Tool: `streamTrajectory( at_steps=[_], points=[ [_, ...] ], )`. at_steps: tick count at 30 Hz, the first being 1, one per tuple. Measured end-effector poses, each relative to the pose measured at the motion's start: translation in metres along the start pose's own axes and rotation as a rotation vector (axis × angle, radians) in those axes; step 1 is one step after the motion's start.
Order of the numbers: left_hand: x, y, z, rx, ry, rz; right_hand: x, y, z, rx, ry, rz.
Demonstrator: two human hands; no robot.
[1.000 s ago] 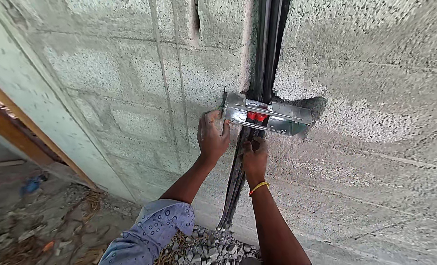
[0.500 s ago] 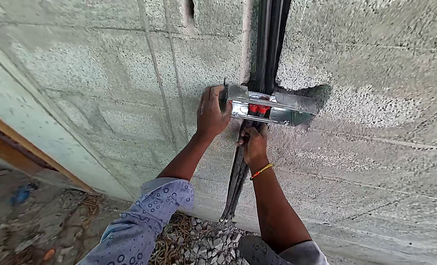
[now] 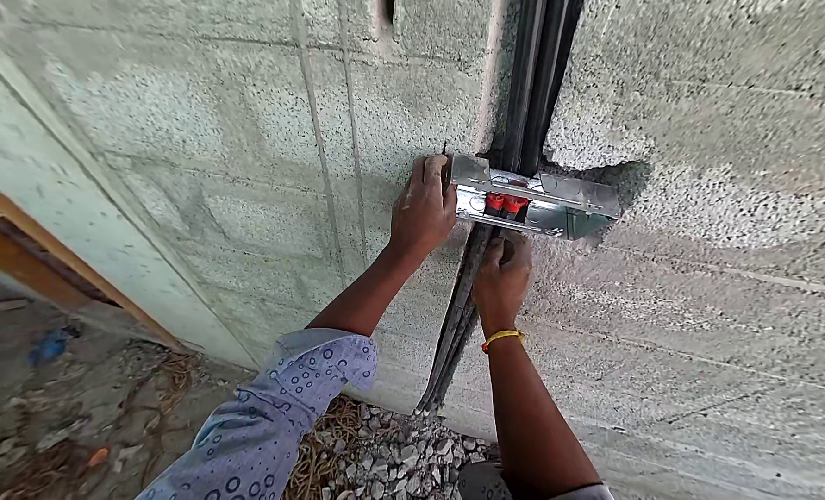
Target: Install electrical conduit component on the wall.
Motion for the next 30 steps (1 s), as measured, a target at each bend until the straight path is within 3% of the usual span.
streamTrajectory(
  at_steps=[3,6,10,14,23,30],
  points=[
    [0.008,0.007,0.001,0.032,-0.067,-0.039,-0.021,0.010,0.024,0.356,0.256,0.027],
    [0.010,0.011,-0.001,0.070,-0.115,-0.096,-0.044,0.008,0.046,0.673,0.253,0.251],
    [0.009,0.009,-0.005,0.040,-0.101,-0.078,-0.043,0.004,0.063,0.866,0.266,0.336],
    [0.006,0.007,-0.012,-0.052,-0.153,-0.102,-0.038,-0.006,0.063,0.922,0.289,0.329],
    [-0.004,-0.009,-0.026,-0.301,-0.485,-0.222,-0.023,-0.005,0.060,0.905,0.243,0.285],
    [-0.009,-0.012,-0.028,-0.314,-0.502,-0.170,-0.029,-0.004,0.063,0.891,0.245,0.338]
  ],
)
Point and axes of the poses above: each hand's wrist, its own x-axis away from the middle knuckle, its own y-axis out of the back of the hand, z = x × y, the point moved 6 cm from there along -x, towards the middle knuckle, and after that the axes turned 1 degree about -z, right-handed, at the moved point
